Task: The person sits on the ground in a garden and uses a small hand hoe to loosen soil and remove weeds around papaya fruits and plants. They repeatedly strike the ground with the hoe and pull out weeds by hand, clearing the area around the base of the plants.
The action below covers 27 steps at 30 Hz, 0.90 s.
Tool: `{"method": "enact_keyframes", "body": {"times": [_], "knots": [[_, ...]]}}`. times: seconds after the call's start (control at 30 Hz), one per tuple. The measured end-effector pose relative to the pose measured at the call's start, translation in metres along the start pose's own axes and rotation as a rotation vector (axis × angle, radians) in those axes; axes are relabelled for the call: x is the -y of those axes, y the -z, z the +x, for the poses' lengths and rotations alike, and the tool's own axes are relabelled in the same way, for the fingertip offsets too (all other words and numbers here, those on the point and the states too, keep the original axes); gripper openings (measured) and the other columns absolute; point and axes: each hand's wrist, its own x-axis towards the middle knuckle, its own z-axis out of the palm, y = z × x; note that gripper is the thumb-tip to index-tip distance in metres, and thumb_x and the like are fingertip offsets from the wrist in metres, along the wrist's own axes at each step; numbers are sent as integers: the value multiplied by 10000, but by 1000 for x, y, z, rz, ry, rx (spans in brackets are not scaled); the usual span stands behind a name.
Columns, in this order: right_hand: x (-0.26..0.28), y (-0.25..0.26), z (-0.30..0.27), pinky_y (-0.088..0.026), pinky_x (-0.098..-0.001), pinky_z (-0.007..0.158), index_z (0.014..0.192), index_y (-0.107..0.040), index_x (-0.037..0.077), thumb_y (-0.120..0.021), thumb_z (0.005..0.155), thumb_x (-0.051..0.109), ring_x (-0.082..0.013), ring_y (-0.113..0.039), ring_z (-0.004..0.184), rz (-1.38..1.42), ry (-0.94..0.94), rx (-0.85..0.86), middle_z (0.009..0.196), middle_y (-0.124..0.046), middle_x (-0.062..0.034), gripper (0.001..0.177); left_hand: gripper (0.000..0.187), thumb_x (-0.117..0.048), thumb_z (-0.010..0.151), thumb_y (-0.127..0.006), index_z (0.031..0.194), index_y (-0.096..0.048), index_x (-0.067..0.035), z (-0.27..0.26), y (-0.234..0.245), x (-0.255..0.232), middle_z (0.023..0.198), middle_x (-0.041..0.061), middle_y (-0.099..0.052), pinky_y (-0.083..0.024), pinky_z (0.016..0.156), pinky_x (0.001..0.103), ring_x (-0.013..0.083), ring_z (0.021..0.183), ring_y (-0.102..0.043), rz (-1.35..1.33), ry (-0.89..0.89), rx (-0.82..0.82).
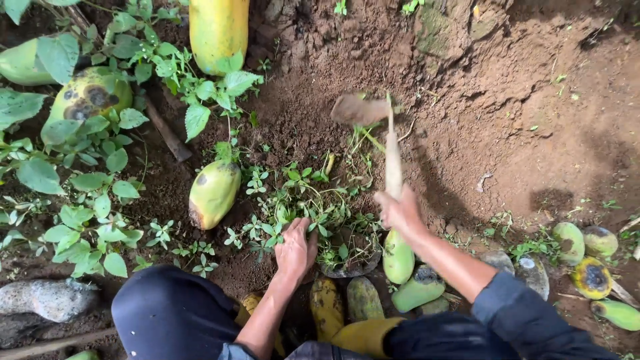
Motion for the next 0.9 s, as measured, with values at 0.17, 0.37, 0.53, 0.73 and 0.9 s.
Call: {"method": "enact_keyframes", "body": {"times": [0.17, 0.37, 0.53, 0.73, 0.9], "knots": [[-41, -68, -28, -433, -208, 367, 1315, -363, -114, -580, 957, 93, -98, -487, 493, 268, -117, -133, 802, -523, -90, 467, 386, -395, 1037, -447, 1366, -567, -231, 17, -7, 14, 1508, 63, -526, -359, 1096, 490, 225, 1431, -444, 7, 38, 15], [-244, -135, -112, -463, -384, 557, 1011, -626, 114, -666, 740, 243, -208, -592, 610, -14, -327, -83, 737, -634, -49, 303, 392, -373, 1021, -410, 1361, -517, -209, 25, 24, -6, 1427, 132, -553, -598, 665, 411, 243, 813, -725, 335, -141, -2], [-168, -119, -87, -478, -351, 558, 1123, -548, 29, -667, 885, 102, -203, -571, 694, 162, -267, -212, 891, -625, -98, 275, 315, -323, 1025, -483, 1279, -603, -179, 21, 41, 0, 1294, 121, -643, -564, 377, 327, 187, 587, -717, 420, -315, -83], [-84, -89, -28, -377, -216, 340, 1296, -454, -21, -646, 946, 55, -82, -429, 458, 548, -149, -323, 815, -555, -75, 406, 316, -234, 1032, -456, 1315, -554, -133, 27, 36, 6, 1362, 116, -605, -579, 522, 353, 188, 635, -726, 530, -425, 3], [-108, -116, -74, -409, -245, 342, 1103, -526, -25, -636, 968, 28, -109, -461, 457, 453, -240, -253, 738, -552, -61, 182, 270, -245, 1010, -479, 1231, -611, -167, 36, 17, 25, 1252, 124, -676, -588, 447, 370, 163, 559, -707, 436, -508, -120]]}}
